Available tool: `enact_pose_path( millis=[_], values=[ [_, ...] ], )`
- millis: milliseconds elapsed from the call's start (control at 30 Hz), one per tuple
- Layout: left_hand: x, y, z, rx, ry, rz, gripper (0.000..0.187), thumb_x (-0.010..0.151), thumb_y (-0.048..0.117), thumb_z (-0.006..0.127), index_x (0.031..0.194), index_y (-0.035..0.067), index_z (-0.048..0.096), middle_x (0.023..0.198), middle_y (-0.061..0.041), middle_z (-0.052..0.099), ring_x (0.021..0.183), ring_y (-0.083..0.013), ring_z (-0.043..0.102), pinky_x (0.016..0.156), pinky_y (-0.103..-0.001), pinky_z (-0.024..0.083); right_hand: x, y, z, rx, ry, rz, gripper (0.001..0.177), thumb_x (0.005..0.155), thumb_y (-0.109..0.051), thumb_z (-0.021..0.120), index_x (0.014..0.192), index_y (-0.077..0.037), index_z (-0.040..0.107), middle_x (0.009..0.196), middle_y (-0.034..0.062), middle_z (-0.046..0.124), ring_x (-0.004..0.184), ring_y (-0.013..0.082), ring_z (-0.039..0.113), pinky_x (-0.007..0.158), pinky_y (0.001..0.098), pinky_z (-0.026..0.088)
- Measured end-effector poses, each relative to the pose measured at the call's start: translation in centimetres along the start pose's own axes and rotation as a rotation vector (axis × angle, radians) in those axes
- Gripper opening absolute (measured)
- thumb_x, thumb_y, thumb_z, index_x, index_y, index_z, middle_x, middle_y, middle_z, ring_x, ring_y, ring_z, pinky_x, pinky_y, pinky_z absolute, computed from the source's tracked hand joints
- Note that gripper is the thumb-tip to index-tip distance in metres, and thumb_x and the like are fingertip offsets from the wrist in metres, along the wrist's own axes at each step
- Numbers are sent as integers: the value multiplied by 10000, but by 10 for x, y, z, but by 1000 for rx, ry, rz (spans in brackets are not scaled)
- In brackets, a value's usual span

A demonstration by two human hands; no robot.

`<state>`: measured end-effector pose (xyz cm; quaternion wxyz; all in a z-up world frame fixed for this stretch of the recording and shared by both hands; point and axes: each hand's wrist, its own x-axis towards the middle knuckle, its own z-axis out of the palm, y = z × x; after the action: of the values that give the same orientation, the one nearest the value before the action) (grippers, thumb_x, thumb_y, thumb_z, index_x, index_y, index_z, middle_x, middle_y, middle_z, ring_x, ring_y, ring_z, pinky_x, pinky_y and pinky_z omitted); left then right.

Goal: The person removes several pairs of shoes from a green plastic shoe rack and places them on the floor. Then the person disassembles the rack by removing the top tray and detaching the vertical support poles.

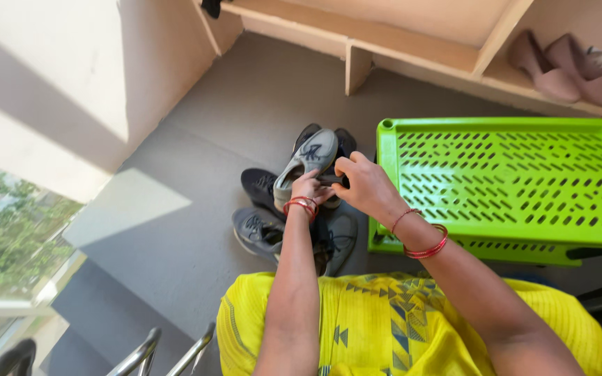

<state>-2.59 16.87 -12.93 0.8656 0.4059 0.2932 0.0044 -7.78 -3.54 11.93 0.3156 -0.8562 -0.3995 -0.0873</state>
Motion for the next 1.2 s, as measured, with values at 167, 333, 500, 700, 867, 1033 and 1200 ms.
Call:
enact_pose_path(
  millis=[167, 333, 500, 700, 867, 1033, 1200],
  values=[
    [1, -27, -32, 498, 155, -142, 415, 961, 59, 423, 1309, 6, 645, 986, -220, 681, 770, -398, 695, 663, -527, 606, -22, 4, 58, -67, -143, 7, 221, 834, -142, 730, 993, -55, 603, 882, 181, 672, 857, 407, 665, 739, 489, 544],
    [0, -73, -63, 621, 289, -353, 360, 981, 147, 445, 1261, 16, 629, 1005, -222, 688, 805, -408, 705, 660, -538, 601, -66, 45, 145, -24, -103, 74, 225, 880, -90, 676, 1095, -32, 644, 1058, 214, 701, 939, 415, 677, 800, 475, 558],
    [-1, -103, -76, 583, 312, -508, 333, 1001, 235, 466, 1213, 25, 614, 1024, -224, 694, 841, -419, 715, 658, -549, 596, -100, 94, 221, 255, 24, 320, 429, 829, -136, 740, 1234, -16, 670, 1199, 227, 700, 1101, 383, 680, 940, 413, 540],
    [-3, -109, -82, 422, 301, -543, 452, 1025, 421, 504, 1316, 77, 538, 1198, -220, 657, 971, -408, 680, 670, -555, 604, -119, 98, 250, 490, -258, 350, 536, 817, -56, 720, 1341, -34, 608, 1191, 204, 706, 1090, 326, 703, 927, 371, 544],
    [0, -106, -87, 512, 329, -489, 543, 1006, 489, 555, 1373, 89, 550, 1303, -210, 635, 1072, -381, 664, 681, -573, 635, -118, 91, 252, 444, -361, 281, 572, 817, -4, 743, 1362, -34, 572, 1221, 175, 669, 1056, 331, 681, 906, 371, 544],
    [-2, -108, -87, 201, 308, -528, 612, 1044, 465, 559, 1471, 73, 362, 1497, -308, 458, 1102, -506, 665, 740, -647, 600, -116, 107, 261, 531, -238, 346, 607, 796, 24, 718, 1380, -55, 570, 1308, 142, 644, 1022, 278, 696, 888, 346, 566],
    [-13, -103, -78, 335, 354, -538, 674, 1034, 493, 530, 1529, 87, 321, 1552, -263, 379, 1100, -515, 595, 778, -676, 607, -118, 122, 262, 558, -321, 567, 579, 875, -10, 694, 1433, -99, 572, 1140, 157, 719, 1008, 204, 679, 857, 337, 567]
  ],
)
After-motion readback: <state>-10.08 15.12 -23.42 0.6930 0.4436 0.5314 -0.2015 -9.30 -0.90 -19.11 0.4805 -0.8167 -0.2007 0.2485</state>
